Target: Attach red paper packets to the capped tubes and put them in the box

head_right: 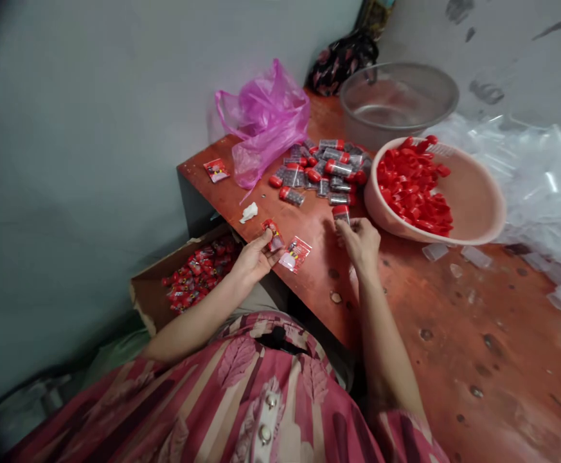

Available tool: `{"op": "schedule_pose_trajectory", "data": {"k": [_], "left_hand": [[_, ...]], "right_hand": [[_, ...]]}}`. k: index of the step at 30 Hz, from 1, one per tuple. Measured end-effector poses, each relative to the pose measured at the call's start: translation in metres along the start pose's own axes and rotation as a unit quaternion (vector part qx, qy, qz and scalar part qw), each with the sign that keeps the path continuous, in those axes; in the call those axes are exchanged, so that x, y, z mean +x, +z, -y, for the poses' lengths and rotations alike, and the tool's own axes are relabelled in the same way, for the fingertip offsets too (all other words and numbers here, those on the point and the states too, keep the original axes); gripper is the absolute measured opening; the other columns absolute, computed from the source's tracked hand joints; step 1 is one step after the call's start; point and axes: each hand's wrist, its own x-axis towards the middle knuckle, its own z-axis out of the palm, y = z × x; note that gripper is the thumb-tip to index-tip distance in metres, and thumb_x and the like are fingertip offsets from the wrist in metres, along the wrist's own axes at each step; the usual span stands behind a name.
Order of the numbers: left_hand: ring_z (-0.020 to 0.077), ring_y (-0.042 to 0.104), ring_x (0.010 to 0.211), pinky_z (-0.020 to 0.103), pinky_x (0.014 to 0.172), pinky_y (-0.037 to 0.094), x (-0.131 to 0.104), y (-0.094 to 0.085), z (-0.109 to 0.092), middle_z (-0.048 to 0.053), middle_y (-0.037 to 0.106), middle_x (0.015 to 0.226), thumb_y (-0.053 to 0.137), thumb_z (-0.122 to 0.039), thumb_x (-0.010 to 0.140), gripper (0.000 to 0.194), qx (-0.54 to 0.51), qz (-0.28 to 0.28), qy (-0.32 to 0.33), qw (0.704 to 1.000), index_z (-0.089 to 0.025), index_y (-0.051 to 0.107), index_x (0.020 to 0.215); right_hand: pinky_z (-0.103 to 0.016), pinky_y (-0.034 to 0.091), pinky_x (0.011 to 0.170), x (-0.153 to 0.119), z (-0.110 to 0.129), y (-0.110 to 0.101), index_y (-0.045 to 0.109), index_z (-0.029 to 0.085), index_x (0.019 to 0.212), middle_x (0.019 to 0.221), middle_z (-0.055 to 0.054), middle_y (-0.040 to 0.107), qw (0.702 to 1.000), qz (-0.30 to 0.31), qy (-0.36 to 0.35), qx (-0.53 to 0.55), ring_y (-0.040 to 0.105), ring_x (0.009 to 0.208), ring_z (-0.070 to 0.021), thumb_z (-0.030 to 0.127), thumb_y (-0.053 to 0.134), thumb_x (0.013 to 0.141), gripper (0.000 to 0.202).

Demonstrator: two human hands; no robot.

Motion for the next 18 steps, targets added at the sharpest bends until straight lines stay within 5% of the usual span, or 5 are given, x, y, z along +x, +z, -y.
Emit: {"op": "schedule_pose_trajectory", "data": {"k": [4,7,18], "left_hand": [[0.0143,0.066,0.065,0.028,0.066,0.055,0.004,0.005,0.004,0.002,0.065,0.068,0.071,-0.025,0.073,0.016,-0.036,-0.002,-0.012,0.999,-0.014,0.06,0.077],[0.0139,0.066,0.066,0.026,0.065,0.054,0.005,0.01,0.009,0.002,0.067,0.073,0.07,-0.024,0.074,0.015,-0.038,0.01,-0.01,0.999,-0.014,0.06,0.079],[0.0104,0.059,0.059,0.025,0.064,0.047,-0.011,0.022,0.018,0.0,0.064,0.068,0.078,-0.035,0.062,0.032,0.037,0.11,0.03,0.993,-0.013,0.059,0.073]], "right_hand": [[-0.023,0.045,0.047,-0.079,0.007,0.012,0.058,0.018,0.08,0.062,0.002,0.062,0.977,0.111,0.039,0.177,0.056,0.049,-0.0113,0.039,0.069,0.07,0.026],[-0.023,0.048,0.047,-0.116,0.008,0.028,0.057,0.02,0.084,0.063,0.003,0.062,0.961,0.121,0.055,0.24,0.057,0.049,-0.0106,0.037,0.07,0.072,0.025],[-0.021,0.049,0.044,-0.118,0.005,0.04,0.056,0.02,0.084,0.063,0.004,0.061,0.955,0.099,0.061,0.274,0.057,0.048,-0.0094,0.037,0.071,0.072,0.026]]}}
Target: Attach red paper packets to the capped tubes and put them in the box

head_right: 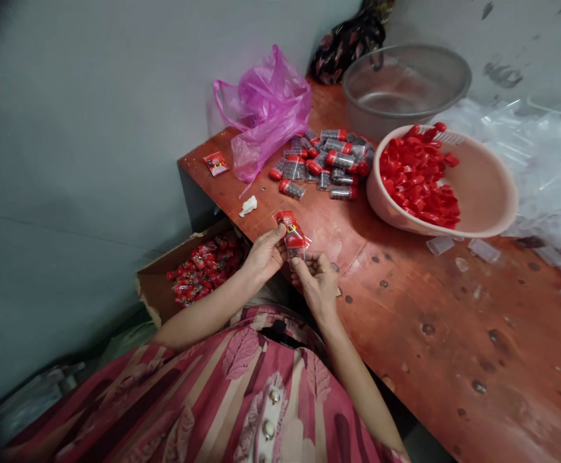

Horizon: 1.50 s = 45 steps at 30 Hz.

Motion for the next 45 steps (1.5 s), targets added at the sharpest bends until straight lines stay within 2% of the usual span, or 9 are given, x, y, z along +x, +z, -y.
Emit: {"op": "schedule_pose_trajectory", "data": {"k": [5,11,16,19,25,31,39,42,45], "left_hand": [[0.0095,0.058,0.058,0.024,0.063,0.046,-0.001,0.0,0.001,0.0,0.064,0.067,0.08,-0.037,0.059,0.035,0.039,0.044,0.006,0.998,-0.012,0.059,0.072],[0.0095,0.057,0.057,0.023,0.059,0.045,-0.001,-0.003,0.005,0.002,0.064,0.066,0.079,-0.036,0.058,0.033,0.127,0.056,-0.003,0.99,-0.01,0.065,0.074],[0.0106,0.055,0.052,0.025,0.053,0.045,0.001,-0.007,-0.001,0.003,0.063,0.061,0.076,-0.04,0.061,0.033,0.206,0.092,-0.006,0.974,-0.01,0.066,0.068],[0.0117,0.057,0.053,0.026,0.055,0.046,0.001,-0.009,0.001,0.003,0.063,0.061,0.076,-0.042,0.06,0.035,0.229,0.101,-0.013,0.968,-0.009,0.067,0.068],[0.0104,0.056,0.053,0.026,0.056,0.048,-0.005,-0.007,0.012,0.001,0.063,0.062,0.077,-0.039,0.06,0.032,0.193,0.072,-0.015,0.978,-0.01,0.067,0.069],[0.0112,0.06,0.058,0.025,0.059,0.049,-0.008,-0.01,0.003,0.003,0.066,0.067,0.078,-0.037,0.059,0.032,0.116,0.026,-0.008,0.993,-0.01,0.065,0.072],[0.0102,0.057,0.052,0.026,0.056,0.049,-0.031,-0.02,0.008,0.002,0.062,0.061,0.077,-0.034,0.063,0.028,0.133,0.026,0.015,0.991,-0.01,0.063,0.066],[0.0151,0.065,0.07,0.03,0.071,0.053,-0.039,-0.032,-0.001,0.005,0.069,0.077,0.075,-0.036,0.066,0.027,0.076,-0.021,0.054,0.995,-0.012,0.066,0.076],[0.0198,0.066,0.092,0.034,0.085,0.051,-0.047,-0.054,-0.011,0.01,0.07,0.099,0.057,-0.057,0.076,0.046,0.024,-0.099,0.126,0.987,-0.015,0.066,0.095]], "right_hand": [[-0.02,0.048,0.045,0.0,-0.003,-0.002,0.057,0.019,0.084,0.064,0.004,0.062,1.0,-0.008,-0.013,0.016,0.057,0.048,-0.0089,0.035,0.07,0.074,0.023],[-0.023,0.05,0.048,-0.001,-0.008,-0.003,0.057,0.02,0.086,0.069,0.003,0.063,0.998,-0.031,-0.056,-0.011,0.058,0.052,-0.0105,0.036,0.07,0.073,0.024],[-0.02,0.042,0.038,0.003,-0.008,-0.006,0.057,0.02,0.08,0.057,0.004,0.061,0.998,0.012,0.011,0.068,0.052,0.04,-0.0087,0.037,0.069,0.073,0.022],[-0.018,0.039,0.036,0.005,-0.008,-0.006,0.057,0.019,0.077,0.055,0.006,0.059,0.996,-0.001,0.017,0.085,0.05,0.038,-0.0075,0.037,0.07,0.072,0.023],[-0.021,0.046,0.043,0.007,-0.003,-0.002,0.058,0.02,0.08,0.063,0.005,0.062,0.998,-0.05,-0.031,0.037,0.055,0.047,-0.0088,0.035,0.072,0.07,0.023],[-0.026,0.055,0.06,0.007,-0.007,-0.002,0.06,0.023,0.1,0.077,0.001,0.068,0.994,0.039,-0.017,0.106,0.066,0.067,-0.0129,0.031,0.072,0.072,0.032],[-0.022,0.052,0.05,0.008,-0.01,0.013,0.057,0.021,0.082,0.061,0.005,0.064,0.992,0.048,0.009,0.114,0.059,0.049,-0.0091,0.031,0.073,0.071,0.022],[-0.022,0.052,0.05,0.008,-0.006,0.017,0.057,0.021,0.083,0.062,0.005,0.063,0.992,0.071,0.01,0.103,0.061,0.051,-0.0102,0.031,0.073,0.07,0.023],[-0.022,0.052,0.049,0.01,-0.004,0.011,0.059,0.021,0.085,0.065,0.004,0.065,0.995,0.047,-0.006,0.09,0.062,0.053,-0.0104,0.031,0.072,0.071,0.021]]}}
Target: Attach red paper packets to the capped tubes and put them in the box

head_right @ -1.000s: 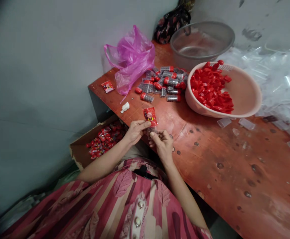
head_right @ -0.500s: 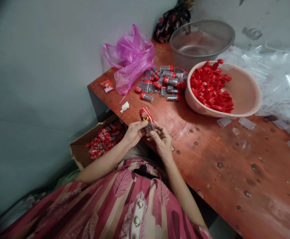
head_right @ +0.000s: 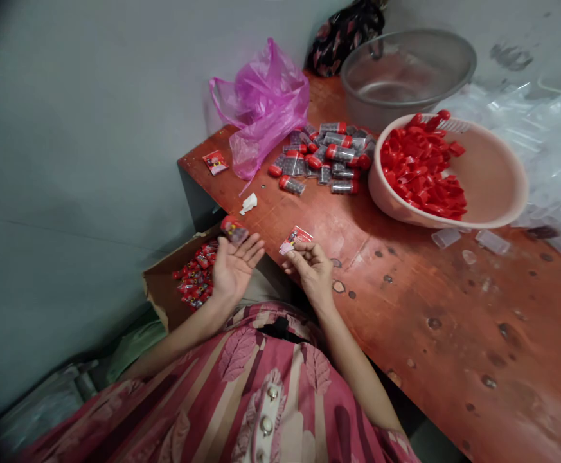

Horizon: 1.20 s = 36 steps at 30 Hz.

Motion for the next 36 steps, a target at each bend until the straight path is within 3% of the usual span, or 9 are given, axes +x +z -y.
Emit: {"op": "schedule_pose_trajectory", "data": {"k": [5,11,14,18,22,26,30,34,36], "left_hand": [[0.024,0.063,0.101,0.04,0.091,0.048,0.009,-0.017,0.006,0.013,0.066,0.113,0.05,-0.058,0.081,0.051,0.263,0.038,0.086,0.96,-0.018,0.064,0.11],[0.0289,0.046,0.122,0.047,0.105,0.031,0.043,0.014,0.026,0.008,0.058,0.128,0.062,-0.04,0.079,0.036,0.629,0.186,0.347,0.671,-0.027,0.065,0.113],[0.0298,0.046,0.122,0.049,0.103,0.029,0.054,0.019,0.035,0.007,0.06,0.126,0.06,-0.037,0.08,0.028,0.676,0.169,0.387,0.604,-0.028,0.067,0.106],[0.0258,0.05,0.117,0.047,0.102,0.031,0.058,0.018,0.041,0.004,0.064,0.119,0.054,-0.034,0.085,0.023,0.689,0.148,0.42,0.572,-0.026,0.07,0.1],[0.024,0.051,0.116,0.044,0.1,0.035,0.052,0.022,0.039,0.004,0.065,0.118,0.053,-0.032,0.086,0.022,0.654,0.143,0.438,0.599,-0.025,0.07,0.099],[0.0235,0.051,0.119,0.04,0.101,0.037,0.04,0.031,0.031,0.006,0.063,0.121,0.056,-0.033,0.084,0.028,0.578,0.19,0.397,0.687,-0.024,0.067,0.108],[0.0218,0.063,0.098,0.031,0.085,0.048,0.035,0.034,0.016,0.006,0.069,0.107,0.058,-0.043,0.081,0.038,0.477,0.213,0.203,0.828,-0.02,0.066,0.111],[0.017,0.065,0.069,0.027,0.067,0.052,0.04,0.032,0.01,0.002,0.067,0.069,0.064,-0.046,0.074,0.033,0.399,0.258,-0.01,0.88,-0.014,0.071,0.075],[0.0144,0.063,0.061,0.027,0.064,0.053,0.041,0.031,0.012,0.002,0.064,0.063,0.07,-0.044,0.068,0.032,0.337,0.222,-0.067,0.912,-0.012,0.069,0.068]], "right_hand": [[-0.021,0.05,0.047,0.004,0.002,-0.019,0.058,0.02,0.087,0.068,0.002,0.066,0.998,-0.047,-0.025,-0.037,0.062,0.054,-0.0107,0.033,0.067,0.076,0.019],[-0.02,0.048,0.048,-0.002,0.002,-0.024,0.058,0.019,0.085,0.07,0.001,0.066,0.996,-0.065,-0.021,-0.061,0.061,0.055,-0.0098,0.035,0.064,0.08,0.017],[-0.02,0.047,0.048,-0.005,0.0,-0.025,0.058,0.019,0.084,0.07,0.001,0.066,0.995,-0.066,-0.021,-0.073,0.06,0.054,-0.0093,0.034,0.063,0.081,0.016],[-0.021,0.048,0.052,0.001,-0.002,-0.027,0.059,0.019,0.085,0.072,0.001,0.065,0.993,-0.072,-0.027,-0.088,0.06,0.058,-0.01,0.035,0.062,0.081,0.017],[-0.026,0.052,0.066,0.016,-0.002,-0.024,0.058,0.021,0.096,0.092,-0.002,0.065,0.989,-0.105,-0.065,-0.076,0.063,0.078,-0.0135,0.035,0.069,0.075,0.028],[-0.028,0.051,0.07,0.028,0.004,-0.018,0.054,0.023,0.104,0.081,0.002,0.065,0.996,-0.064,-0.053,-0.029,0.063,0.074,-0.0135,0.032,0.073,0.069,0.041],[-0.027,0.049,0.065,0.034,0.016,-0.018,0.053,0.023,0.104,0.072,0.004,0.065,0.999,0.009,-0.024,-0.021,0.061,0.065,-0.0125,0.032,0.072,0.07,0.04],[-0.029,0.048,0.064,0.052,0.029,-0.025,0.057,0.02,0.1,0.074,0.0,0.065,0.98,0.121,0.01,-0.157,0.061,0.066,-0.0159,0.04,0.068,0.071,0.037],[-0.031,0.047,0.064,0.069,0.038,-0.029,0.059,0.018,0.097,0.073,-0.003,0.065,0.954,0.078,-0.014,-0.29,0.061,0.067,-0.0187,0.046,0.062,0.075,0.035]]}}
